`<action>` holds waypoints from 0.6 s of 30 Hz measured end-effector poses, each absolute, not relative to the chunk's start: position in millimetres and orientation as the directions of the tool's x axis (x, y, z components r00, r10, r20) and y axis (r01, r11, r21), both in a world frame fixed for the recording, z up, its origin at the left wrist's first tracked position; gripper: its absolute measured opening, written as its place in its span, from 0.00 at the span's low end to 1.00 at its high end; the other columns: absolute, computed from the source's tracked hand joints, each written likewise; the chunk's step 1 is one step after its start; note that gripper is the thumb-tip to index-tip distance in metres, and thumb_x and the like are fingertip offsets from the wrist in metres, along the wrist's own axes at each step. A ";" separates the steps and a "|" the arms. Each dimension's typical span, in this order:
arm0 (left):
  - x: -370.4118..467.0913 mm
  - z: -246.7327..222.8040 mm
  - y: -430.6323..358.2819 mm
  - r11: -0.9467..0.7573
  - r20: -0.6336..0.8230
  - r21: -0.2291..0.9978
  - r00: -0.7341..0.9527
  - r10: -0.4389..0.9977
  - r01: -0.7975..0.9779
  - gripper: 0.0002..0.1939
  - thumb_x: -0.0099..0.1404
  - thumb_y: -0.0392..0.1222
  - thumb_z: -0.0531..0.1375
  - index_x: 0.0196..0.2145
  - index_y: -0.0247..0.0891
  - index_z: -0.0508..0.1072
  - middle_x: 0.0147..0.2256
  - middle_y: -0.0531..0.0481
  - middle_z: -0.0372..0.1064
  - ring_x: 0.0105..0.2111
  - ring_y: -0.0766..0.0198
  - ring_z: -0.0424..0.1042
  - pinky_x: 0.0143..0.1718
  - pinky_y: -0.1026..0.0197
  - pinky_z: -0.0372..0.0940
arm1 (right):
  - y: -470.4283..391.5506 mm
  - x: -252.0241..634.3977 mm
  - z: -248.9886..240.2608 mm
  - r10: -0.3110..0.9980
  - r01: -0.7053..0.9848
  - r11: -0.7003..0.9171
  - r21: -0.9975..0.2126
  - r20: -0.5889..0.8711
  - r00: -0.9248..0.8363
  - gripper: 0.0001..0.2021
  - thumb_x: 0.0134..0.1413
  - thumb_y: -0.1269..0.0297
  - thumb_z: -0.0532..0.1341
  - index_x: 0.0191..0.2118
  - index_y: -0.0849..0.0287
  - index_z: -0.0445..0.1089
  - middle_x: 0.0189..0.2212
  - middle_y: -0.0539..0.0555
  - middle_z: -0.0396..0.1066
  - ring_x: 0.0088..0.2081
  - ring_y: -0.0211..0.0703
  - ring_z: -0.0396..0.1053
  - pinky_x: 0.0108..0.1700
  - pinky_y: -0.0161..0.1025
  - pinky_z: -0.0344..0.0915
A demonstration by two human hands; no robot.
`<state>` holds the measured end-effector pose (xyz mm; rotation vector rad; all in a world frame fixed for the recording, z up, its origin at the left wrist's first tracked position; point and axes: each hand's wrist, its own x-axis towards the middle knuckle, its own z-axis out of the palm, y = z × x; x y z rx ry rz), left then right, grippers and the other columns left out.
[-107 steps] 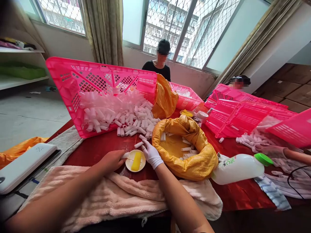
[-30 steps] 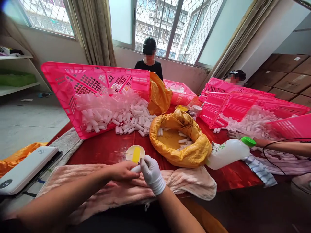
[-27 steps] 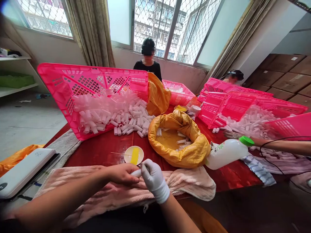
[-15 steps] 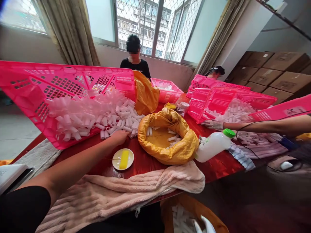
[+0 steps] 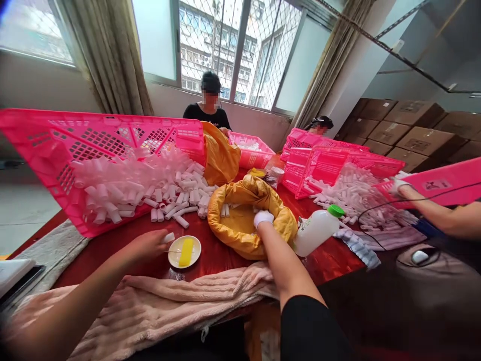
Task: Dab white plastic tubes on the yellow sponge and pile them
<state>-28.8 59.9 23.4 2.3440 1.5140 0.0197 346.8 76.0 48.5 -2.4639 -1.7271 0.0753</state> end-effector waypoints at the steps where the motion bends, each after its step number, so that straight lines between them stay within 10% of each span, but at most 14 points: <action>1: -35.2 20.6 52.3 -0.360 -0.167 0.297 0.420 0.892 0.884 0.09 0.58 0.40 0.54 0.34 0.37 0.71 0.36 0.42 0.74 0.36 0.55 0.73 0.33 0.61 0.63 | 80.3 344.7 46.8 0.944 0.937 -0.325 -0.131 0.024 0.330 0.10 0.45 0.71 0.66 0.35 0.71 0.75 0.33 0.69 0.74 0.40 0.55 0.73 0.44 0.46 0.68; 11: -46.3 -3.9 32.3 -0.279 -0.174 0.337 0.350 0.920 0.899 0.14 0.65 0.44 0.51 0.44 0.36 0.69 0.44 0.39 0.73 0.44 0.55 0.73 0.43 0.59 0.63 | 39.1 215.3 -6.3 0.898 0.802 0.436 -0.409 0.258 -0.357 0.13 0.65 0.62 0.51 0.49 0.56 0.68 0.42 0.53 0.73 0.41 0.39 0.71 0.47 0.37 0.69; 18: -39.7 -8.5 32.1 -0.259 -0.168 0.305 0.320 0.932 0.916 0.16 0.67 0.46 0.50 0.48 0.38 0.68 0.46 0.39 0.72 0.47 0.52 0.72 0.46 0.55 0.63 | 28.7 207.8 -52.6 0.799 0.740 0.585 -0.332 0.392 -0.455 0.17 0.61 0.71 0.50 0.53 0.63 0.67 0.45 0.62 0.71 0.45 0.45 0.70 0.50 0.44 0.70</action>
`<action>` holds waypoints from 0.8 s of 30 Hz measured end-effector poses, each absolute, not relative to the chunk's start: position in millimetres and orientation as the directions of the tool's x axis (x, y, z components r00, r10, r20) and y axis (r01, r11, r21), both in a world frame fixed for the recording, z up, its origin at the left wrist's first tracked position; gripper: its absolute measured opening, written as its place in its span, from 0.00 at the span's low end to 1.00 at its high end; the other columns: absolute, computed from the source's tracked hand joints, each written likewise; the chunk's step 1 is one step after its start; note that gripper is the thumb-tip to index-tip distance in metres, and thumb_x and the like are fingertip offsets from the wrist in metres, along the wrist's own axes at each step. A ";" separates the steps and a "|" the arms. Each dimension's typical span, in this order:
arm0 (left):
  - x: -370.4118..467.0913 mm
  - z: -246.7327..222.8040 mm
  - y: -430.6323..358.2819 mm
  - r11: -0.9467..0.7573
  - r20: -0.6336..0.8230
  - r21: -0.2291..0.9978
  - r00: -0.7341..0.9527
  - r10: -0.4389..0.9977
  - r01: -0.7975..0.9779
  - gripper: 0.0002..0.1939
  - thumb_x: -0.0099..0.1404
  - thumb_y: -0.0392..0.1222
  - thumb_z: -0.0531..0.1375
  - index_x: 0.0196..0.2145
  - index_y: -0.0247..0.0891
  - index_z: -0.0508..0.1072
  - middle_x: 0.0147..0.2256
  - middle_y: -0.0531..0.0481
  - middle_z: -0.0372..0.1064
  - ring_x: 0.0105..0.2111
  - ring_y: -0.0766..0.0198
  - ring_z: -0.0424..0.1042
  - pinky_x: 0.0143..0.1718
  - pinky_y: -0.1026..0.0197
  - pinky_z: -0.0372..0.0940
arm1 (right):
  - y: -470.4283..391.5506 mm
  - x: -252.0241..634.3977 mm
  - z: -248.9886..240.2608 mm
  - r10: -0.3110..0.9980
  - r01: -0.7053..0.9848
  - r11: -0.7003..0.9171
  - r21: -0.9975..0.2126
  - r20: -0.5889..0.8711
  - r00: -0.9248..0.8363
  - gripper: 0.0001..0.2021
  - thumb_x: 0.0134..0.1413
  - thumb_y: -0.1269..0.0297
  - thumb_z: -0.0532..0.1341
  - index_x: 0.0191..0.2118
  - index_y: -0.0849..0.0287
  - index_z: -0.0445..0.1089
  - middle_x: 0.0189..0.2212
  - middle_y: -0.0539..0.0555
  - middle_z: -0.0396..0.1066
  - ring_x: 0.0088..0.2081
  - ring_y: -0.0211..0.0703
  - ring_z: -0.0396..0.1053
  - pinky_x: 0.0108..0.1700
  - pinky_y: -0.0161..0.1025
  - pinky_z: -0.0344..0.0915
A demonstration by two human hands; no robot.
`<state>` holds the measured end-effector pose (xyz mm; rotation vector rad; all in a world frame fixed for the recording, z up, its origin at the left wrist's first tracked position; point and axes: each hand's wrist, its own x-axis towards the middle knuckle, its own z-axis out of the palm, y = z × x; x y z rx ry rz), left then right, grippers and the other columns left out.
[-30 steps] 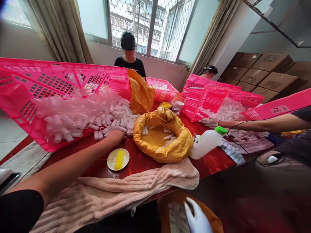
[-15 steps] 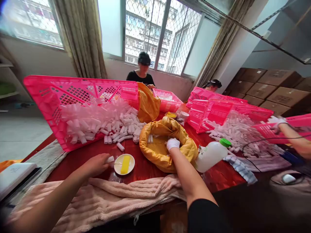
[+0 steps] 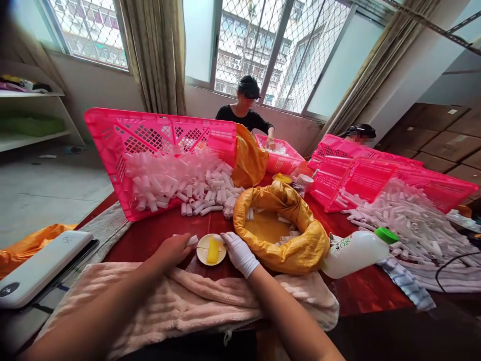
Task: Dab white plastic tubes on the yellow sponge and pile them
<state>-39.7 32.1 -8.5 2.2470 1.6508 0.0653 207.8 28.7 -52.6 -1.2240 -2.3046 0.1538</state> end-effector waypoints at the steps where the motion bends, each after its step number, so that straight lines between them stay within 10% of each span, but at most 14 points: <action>1: -39.6 -8.4 32.2 -0.261 -0.165 0.310 0.322 0.932 0.914 0.16 0.67 0.46 0.50 0.48 0.37 0.68 0.46 0.40 0.72 0.47 0.52 0.72 0.45 0.55 0.63 | 25.3 210.4 -51.8 0.779 0.716 0.616 -0.329 0.390 -0.491 0.17 0.61 0.71 0.51 0.53 0.61 0.67 0.47 0.61 0.70 0.47 0.45 0.69 0.51 0.44 0.69; 17: -39.8 -8.2 33.5 -0.270 -0.166 0.264 0.320 0.933 0.926 0.14 0.66 0.44 0.53 0.45 0.37 0.69 0.43 0.40 0.73 0.45 0.53 0.72 0.43 0.56 0.63 | -4.3 208.6 -27.7 0.710 0.689 0.684 -0.241 0.436 -0.552 0.13 0.59 0.69 0.58 0.49 0.61 0.67 0.45 0.61 0.71 0.46 0.49 0.68 0.49 0.48 0.68; 24: -38.5 -5.5 38.3 -0.286 -0.158 0.259 0.332 0.930 0.923 0.16 0.66 0.48 0.51 0.43 0.35 0.70 0.42 0.39 0.73 0.44 0.51 0.72 0.42 0.55 0.64 | -12.9 207.7 -29.7 0.582 0.625 0.780 0.006 0.359 -0.730 0.14 0.61 0.73 0.53 0.50 0.60 0.69 0.44 0.59 0.73 0.36 0.44 0.70 0.37 0.41 0.67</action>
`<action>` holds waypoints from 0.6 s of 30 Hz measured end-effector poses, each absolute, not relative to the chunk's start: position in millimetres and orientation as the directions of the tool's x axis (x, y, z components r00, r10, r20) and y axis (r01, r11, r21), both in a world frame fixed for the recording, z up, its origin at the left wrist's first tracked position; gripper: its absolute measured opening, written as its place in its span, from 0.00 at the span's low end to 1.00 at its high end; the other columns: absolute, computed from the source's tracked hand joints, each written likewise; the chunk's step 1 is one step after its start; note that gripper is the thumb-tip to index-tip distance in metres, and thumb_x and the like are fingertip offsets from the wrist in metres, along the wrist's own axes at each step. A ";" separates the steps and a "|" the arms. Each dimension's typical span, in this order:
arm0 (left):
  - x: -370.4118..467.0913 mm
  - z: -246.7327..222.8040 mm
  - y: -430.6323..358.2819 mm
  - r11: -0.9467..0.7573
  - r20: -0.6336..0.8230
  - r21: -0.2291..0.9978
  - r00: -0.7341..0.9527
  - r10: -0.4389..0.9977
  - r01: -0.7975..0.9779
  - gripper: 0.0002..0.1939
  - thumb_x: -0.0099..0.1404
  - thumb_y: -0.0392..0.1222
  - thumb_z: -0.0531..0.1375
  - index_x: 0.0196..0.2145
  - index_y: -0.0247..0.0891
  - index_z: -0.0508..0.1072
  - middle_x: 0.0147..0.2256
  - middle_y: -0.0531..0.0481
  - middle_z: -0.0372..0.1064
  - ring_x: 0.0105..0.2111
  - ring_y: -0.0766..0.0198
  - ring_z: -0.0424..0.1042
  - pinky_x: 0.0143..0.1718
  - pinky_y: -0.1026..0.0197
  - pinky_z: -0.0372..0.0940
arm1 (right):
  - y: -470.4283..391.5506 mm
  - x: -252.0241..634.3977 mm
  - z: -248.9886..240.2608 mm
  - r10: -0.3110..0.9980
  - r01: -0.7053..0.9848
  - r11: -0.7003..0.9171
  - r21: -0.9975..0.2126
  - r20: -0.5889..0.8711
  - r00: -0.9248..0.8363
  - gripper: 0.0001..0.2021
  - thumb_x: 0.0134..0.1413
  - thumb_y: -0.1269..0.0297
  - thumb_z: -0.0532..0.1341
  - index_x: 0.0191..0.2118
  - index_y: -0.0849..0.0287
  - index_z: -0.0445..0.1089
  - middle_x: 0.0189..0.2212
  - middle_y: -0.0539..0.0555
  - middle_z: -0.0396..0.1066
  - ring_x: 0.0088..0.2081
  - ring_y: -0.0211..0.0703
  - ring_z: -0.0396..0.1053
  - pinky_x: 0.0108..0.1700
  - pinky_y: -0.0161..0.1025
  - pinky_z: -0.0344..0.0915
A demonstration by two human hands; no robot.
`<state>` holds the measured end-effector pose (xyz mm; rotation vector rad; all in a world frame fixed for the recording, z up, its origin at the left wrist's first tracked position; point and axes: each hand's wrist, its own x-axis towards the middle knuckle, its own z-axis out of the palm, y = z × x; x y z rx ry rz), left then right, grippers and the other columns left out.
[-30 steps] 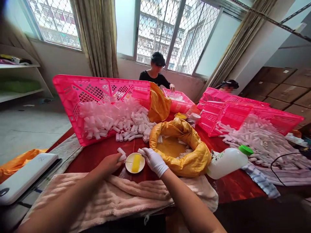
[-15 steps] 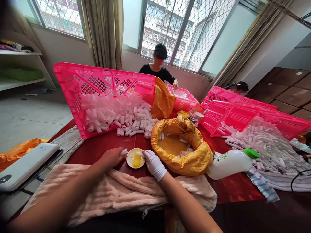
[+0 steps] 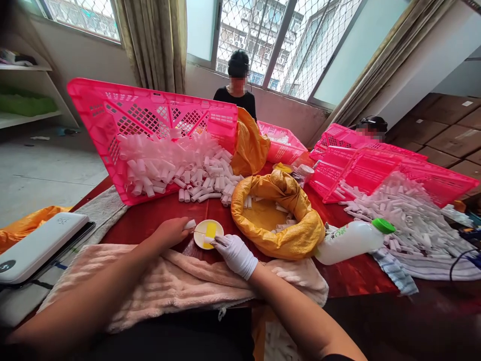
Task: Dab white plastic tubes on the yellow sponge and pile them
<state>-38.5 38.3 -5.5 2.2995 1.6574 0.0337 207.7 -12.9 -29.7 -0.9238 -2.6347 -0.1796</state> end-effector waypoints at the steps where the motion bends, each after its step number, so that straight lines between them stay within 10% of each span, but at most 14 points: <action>1: -38.0 -5.2 39.2 -0.283 -0.166 0.252 0.329 0.930 0.926 0.16 0.66 0.48 0.51 0.43 0.35 0.70 0.42 0.38 0.73 0.44 0.51 0.72 0.42 0.55 0.64 | -14.6 206.0 -28.1 0.542 0.578 0.816 0.005 0.343 -0.767 0.13 0.61 0.73 0.54 0.49 0.59 0.70 0.43 0.58 0.73 0.35 0.43 0.70 0.36 0.41 0.66; 6: -36.5 -4.1 40.5 -0.295 -0.162 0.252 0.340 0.926 0.922 0.17 0.67 0.50 0.51 0.41 0.35 0.71 0.41 0.39 0.73 0.42 0.51 0.72 0.41 0.55 0.63 | -15.9 182.2 -25.4 0.526 0.426 0.850 -0.311 0.457 -0.717 0.11 0.61 0.70 0.54 0.44 0.56 0.71 0.43 0.55 0.73 0.43 0.42 0.70 0.46 0.41 0.67; 11: -37.8 -1.8 33.1 -0.393 0.075 0.239 0.387 0.919 0.888 0.13 0.67 0.46 0.52 0.42 0.36 0.71 0.42 0.42 0.71 0.45 0.53 0.69 0.42 0.56 0.60 | 1.2 158.2 -27.2 0.922 0.083 0.381 -0.921 0.385 0.036 0.14 0.54 0.58 0.60 0.45 0.57 0.67 0.38 0.55 0.72 0.32 0.39 0.70 0.36 0.39 0.70; 18: -29.7 3.8 15.3 -0.539 0.127 0.264 0.525 0.841 0.800 0.12 0.67 0.45 0.52 0.36 0.35 0.70 0.31 0.45 0.73 0.32 0.60 0.71 0.34 0.60 0.59 | 5.6 153.6 3.2 0.992 -0.118 0.058 -0.991 0.045 0.114 0.22 0.41 0.50 0.65 0.40 0.59 0.67 0.25 0.48 0.65 0.20 0.32 0.58 0.23 0.34 0.59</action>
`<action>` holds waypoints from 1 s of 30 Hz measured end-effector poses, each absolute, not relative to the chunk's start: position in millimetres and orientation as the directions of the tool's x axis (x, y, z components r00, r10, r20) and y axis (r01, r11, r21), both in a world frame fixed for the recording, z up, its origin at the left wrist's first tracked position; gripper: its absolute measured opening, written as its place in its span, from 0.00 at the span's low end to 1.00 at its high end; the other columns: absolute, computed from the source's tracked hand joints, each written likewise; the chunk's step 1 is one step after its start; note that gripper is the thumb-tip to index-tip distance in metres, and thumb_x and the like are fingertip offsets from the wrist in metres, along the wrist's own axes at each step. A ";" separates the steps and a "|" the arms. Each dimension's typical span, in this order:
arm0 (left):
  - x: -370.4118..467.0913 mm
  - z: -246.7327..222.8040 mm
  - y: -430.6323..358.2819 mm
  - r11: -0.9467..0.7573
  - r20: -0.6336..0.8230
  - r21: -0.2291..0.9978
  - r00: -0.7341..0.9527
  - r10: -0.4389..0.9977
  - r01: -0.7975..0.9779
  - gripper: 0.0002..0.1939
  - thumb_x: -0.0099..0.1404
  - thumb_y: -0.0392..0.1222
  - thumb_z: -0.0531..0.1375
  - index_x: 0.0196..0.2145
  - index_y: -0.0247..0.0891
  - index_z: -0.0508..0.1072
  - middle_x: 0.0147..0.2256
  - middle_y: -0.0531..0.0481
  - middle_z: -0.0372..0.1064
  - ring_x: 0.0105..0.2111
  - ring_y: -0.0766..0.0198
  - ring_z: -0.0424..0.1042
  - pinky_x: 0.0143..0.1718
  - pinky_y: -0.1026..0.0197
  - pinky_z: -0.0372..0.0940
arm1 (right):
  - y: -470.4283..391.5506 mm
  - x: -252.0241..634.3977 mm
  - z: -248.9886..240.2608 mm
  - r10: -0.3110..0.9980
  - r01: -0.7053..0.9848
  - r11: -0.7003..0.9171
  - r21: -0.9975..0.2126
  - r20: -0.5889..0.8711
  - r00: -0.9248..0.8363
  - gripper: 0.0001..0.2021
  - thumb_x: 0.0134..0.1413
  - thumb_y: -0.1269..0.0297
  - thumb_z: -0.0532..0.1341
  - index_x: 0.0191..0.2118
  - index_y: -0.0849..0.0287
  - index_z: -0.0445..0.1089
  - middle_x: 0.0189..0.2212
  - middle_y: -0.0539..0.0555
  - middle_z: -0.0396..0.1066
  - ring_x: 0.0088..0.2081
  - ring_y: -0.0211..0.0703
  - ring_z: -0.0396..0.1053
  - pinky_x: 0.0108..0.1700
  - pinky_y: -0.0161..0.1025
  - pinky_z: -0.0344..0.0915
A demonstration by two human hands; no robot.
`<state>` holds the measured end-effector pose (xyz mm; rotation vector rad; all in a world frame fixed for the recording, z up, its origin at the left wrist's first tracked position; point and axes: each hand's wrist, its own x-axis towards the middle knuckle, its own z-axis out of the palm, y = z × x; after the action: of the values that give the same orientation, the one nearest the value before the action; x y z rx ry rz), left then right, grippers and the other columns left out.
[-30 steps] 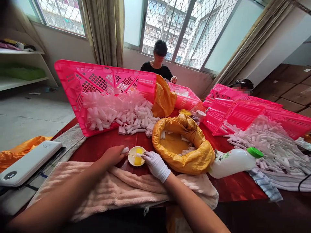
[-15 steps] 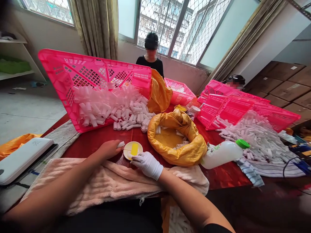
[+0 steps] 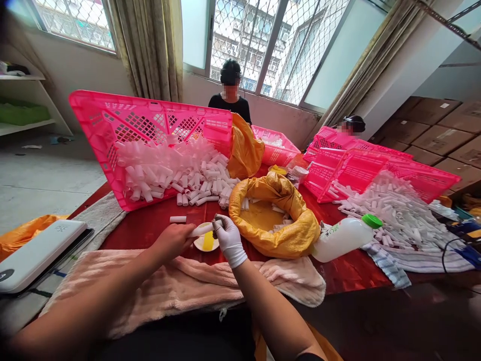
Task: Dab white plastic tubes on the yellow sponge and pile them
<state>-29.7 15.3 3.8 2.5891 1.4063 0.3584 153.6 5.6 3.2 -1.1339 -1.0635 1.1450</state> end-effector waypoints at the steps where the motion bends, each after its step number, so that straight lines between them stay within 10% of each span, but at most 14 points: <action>1: -27.3 4.7 12.2 -0.543 0.117 0.246 0.532 0.839 0.803 0.12 0.67 0.45 0.52 0.37 0.35 0.70 0.31 0.44 0.73 0.33 0.59 0.72 0.34 0.60 0.60 | 3.4 154.7 5.4 0.994 -0.076 0.041 -0.996 0.033 0.106 0.22 0.41 0.49 0.65 0.39 0.59 0.66 0.24 0.47 0.64 0.20 0.32 0.58 0.23 0.34 0.58; 7: -7.6 12.2 -2.8 -0.568 -0.019 0.233 0.588 0.808 0.789 0.13 0.66 0.46 0.52 0.36 0.34 0.70 0.32 0.44 0.72 0.31 0.58 0.71 0.35 0.59 0.61 | -14.3 158.2 2.8 0.999 0.210 0.029 -0.977 0.020 -0.046 0.20 0.48 0.44 0.57 0.23 0.57 0.61 0.19 0.46 0.58 0.22 0.34 0.55 0.24 0.33 0.55; 15: 1.9 25.0 -15.7 -0.170 -0.281 0.924 0.909 0.308 0.343 0.19 0.62 0.57 0.51 0.31 0.37 0.66 0.22 0.56 0.58 0.22 0.69 0.57 0.23 0.67 0.56 | -69.6 172.2 19.8 0.973 0.355 0.230 -0.906 0.204 -0.110 0.17 0.58 0.51 0.52 0.25 0.57 0.63 0.21 0.49 0.62 0.25 0.38 0.61 0.29 0.35 0.61; 18: -9.3 31.5 -1.2 -0.371 -0.252 0.809 0.840 0.480 0.455 0.14 0.62 0.49 0.55 0.41 0.40 0.71 0.32 0.51 0.69 0.31 0.64 0.67 0.33 0.66 0.62 | -114.1 219.4 27.3 0.988 0.504 0.138 -0.853 0.153 -0.012 0.14 0.56 0.51 0.55 0.31 0.56 0.69 0.27 0.54 0.71 0.30 0.44 0.69 0.34 0.37 0.66; 22: -43.3 28.2 46.6 -0.435 -0.046 0.343 0.478 0.877 0.832 0.15 0.63 0.37 0.52 0.45 0.38 0.73 0.45 0.40 0.69 0.44 0.54 0.68 0.46 0.56 0.63 | -193.0 312.6 6.5 0.913 0.648 -0.293 -0.703 -0.005 0.408 0.15 0.47 0.45 0.59 0.29 0.51 0.72 0.29 0.56 0.75 0.35 0.52 0.74 0.35 0.40 0.70; 26: -69.1 13.4 87.5 -0.377 -0.167 0.112 0.391 0.905 0.919 0.15 0.61 0.36 0.53 0.43 0.37 0.75 0.45 0.38 0.69 0.47 0.49 0.66 0.45 0.55 0.63 | -242.3 363.5 -28.5 0.805 0.647 -0.572 -0.504 -0.193 0.561 0.17 0.41 0.45 0.60 0.34 0.49 0.75 0.35 0.58 0.77 0.40 0.57 0.75 0.40 0.47 0.72; 30: -68.5 5.6 96.6 -0.391 -0.219 0.096 0.403 0.889 0.915 0.16 0.64 0.41 0.52 0.46 0.33 0.73 0.40 0.39 0.72 0.40 0.52 0.70 0.42 0.57 0.63 | -204.1 359.5 -22.2 0.880 0.744 -0.445 -0.499 -0.091 0.465 0.21 0.49 0.48 0.53 0.40 0.56 0.74 0.42 0.61 0.76 0.46 0.56 0.73 0.50 0.50 0.68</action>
<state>-68.5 96.6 5.6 2.4566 1.6027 -0.1943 359.5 -204.1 -22.2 -2.3277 -1.3639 0.4798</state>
